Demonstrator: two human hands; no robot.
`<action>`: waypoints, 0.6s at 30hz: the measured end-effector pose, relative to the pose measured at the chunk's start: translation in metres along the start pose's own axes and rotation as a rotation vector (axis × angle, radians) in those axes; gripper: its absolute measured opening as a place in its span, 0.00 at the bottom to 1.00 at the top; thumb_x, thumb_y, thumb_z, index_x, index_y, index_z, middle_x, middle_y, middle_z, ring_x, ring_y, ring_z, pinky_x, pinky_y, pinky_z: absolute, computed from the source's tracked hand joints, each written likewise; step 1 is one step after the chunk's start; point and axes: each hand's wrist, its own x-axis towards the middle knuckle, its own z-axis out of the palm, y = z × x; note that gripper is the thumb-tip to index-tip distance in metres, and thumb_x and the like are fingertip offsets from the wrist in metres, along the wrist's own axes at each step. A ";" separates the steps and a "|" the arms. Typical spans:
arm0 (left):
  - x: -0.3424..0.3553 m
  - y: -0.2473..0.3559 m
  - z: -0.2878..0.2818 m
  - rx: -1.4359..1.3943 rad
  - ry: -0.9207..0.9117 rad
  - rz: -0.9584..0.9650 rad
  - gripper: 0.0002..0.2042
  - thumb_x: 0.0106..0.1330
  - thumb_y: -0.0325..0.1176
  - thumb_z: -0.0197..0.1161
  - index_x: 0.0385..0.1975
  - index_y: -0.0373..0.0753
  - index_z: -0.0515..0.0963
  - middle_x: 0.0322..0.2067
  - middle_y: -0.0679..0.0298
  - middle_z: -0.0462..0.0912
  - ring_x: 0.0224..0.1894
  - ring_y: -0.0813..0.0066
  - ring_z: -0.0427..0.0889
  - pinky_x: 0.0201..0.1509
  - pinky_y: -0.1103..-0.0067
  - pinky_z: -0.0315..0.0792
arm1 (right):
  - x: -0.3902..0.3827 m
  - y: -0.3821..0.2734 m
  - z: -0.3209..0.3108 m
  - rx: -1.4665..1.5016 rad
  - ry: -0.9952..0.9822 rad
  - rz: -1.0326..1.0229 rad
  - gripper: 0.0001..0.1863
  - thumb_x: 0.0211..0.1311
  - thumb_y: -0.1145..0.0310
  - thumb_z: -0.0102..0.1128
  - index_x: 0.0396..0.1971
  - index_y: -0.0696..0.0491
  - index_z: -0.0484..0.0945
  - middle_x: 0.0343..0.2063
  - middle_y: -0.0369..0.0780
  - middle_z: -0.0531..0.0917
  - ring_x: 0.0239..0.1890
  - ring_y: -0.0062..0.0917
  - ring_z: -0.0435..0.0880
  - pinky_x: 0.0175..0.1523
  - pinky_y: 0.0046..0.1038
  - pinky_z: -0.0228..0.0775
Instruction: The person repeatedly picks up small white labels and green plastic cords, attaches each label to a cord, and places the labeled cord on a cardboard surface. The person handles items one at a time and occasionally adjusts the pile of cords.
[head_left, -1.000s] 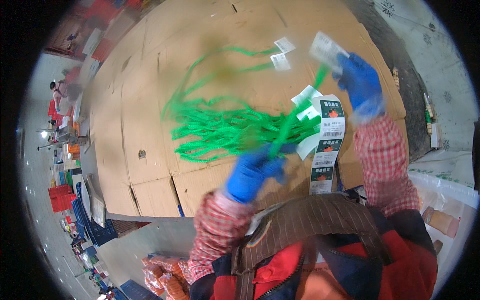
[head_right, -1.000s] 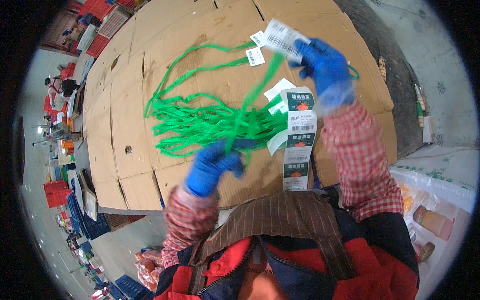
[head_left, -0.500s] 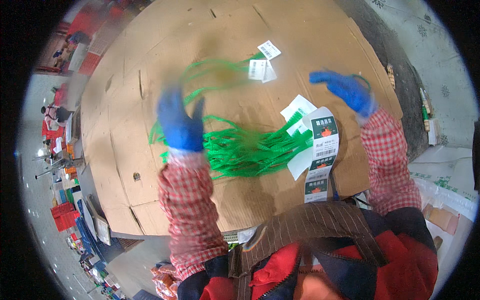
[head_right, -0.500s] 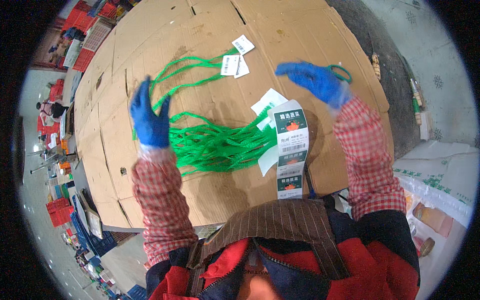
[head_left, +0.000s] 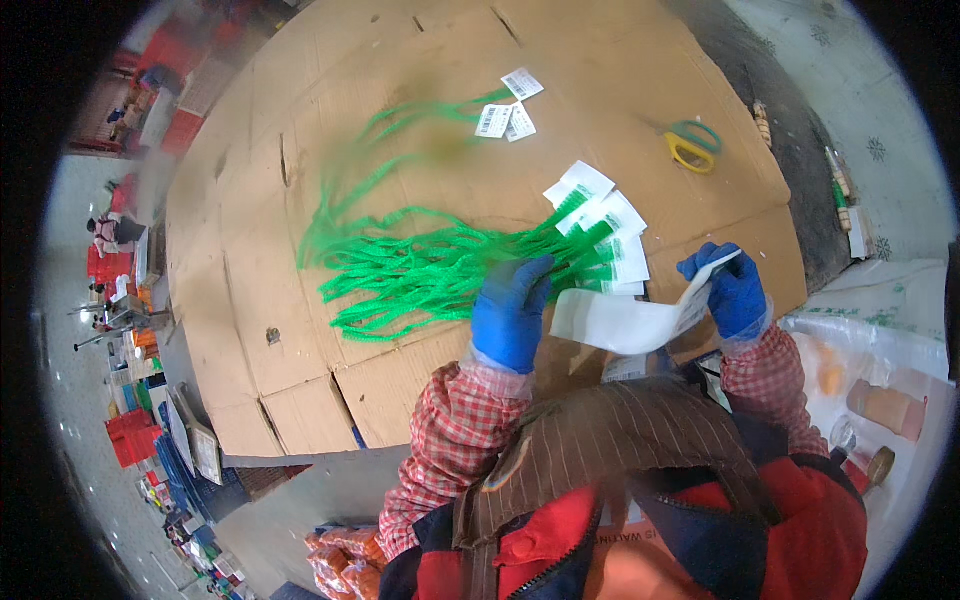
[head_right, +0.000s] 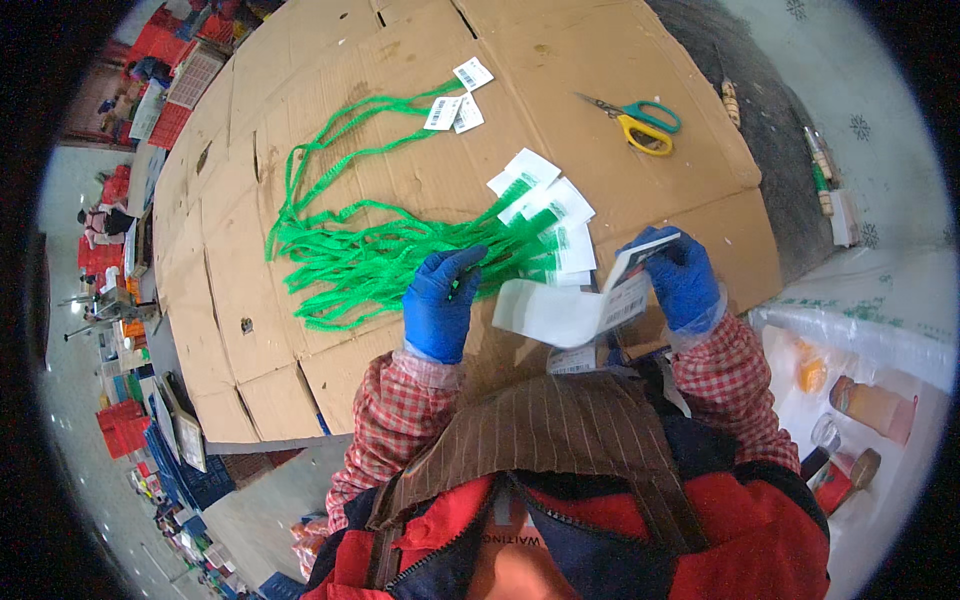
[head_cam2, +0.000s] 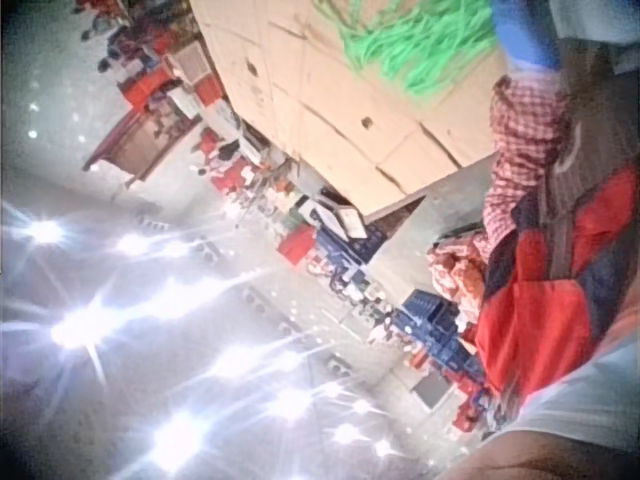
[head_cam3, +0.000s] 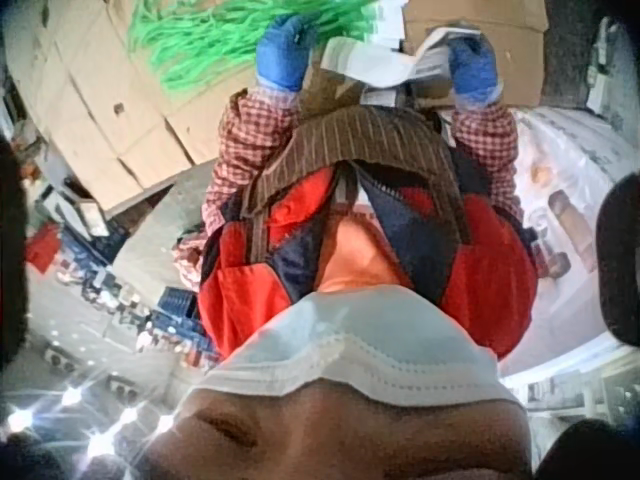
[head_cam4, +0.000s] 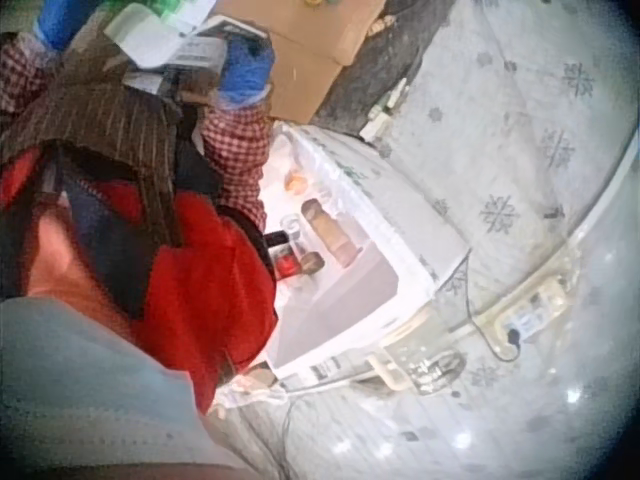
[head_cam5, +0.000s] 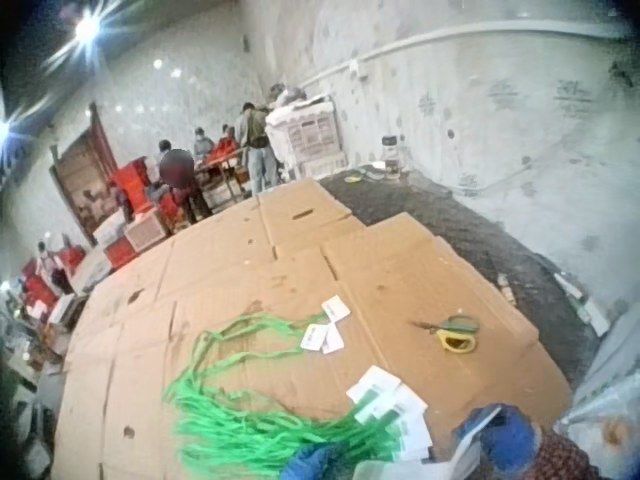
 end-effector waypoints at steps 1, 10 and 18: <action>-0.003 0.000 0.002 -0.005 0.023 0.034 0.13 0.46 0.19 0.55 0.33 0.41 0.74 0.31 0.57 0.74 0.34 0.64 0.72 0.38 0.77 0.67 | -0.006 -0.002 0.000 -0.027 0.063 0.061 0.04 0.50 0.74 0.50 0.28 0.56 0.69 0.26 0.38 0.74 0.31 0.25 0.73 0.39 0.25 0.65; -0.011 0.003 0.009 0.167 -0.072 0.082 0.13 0.47 0.22 0.55 0.35 0.40 0.73 0.32 0.55 0.74 0.36 0.61 0.72 0.40 0.74 0.67 | -0.036 -0.043 0.010 0.083 0.387 -0.019 0.05 0.52 0.69 0.49 0.25 0.54 0.68 0.19 0.33 0.69 0.21 0.14 0.66 0.25 0.15 0.59; 0.061 -0.016 0.033 0.583 -0.123 -0.065 0.09 0.52 0.36 0.52 0.32 0.43 0.74 0.30 0.57 0.74 0.31 0.59 0.73 0.33 0.70 0.68 | -0.026 -0.173 -0.010 0.376 -0.319 -0.219 0.12 0.58 0.59 0.41 0.35 0.51 0.64 0.17 0.30 0.65 0.16 0.15 0.63 0.23 0.16 0.58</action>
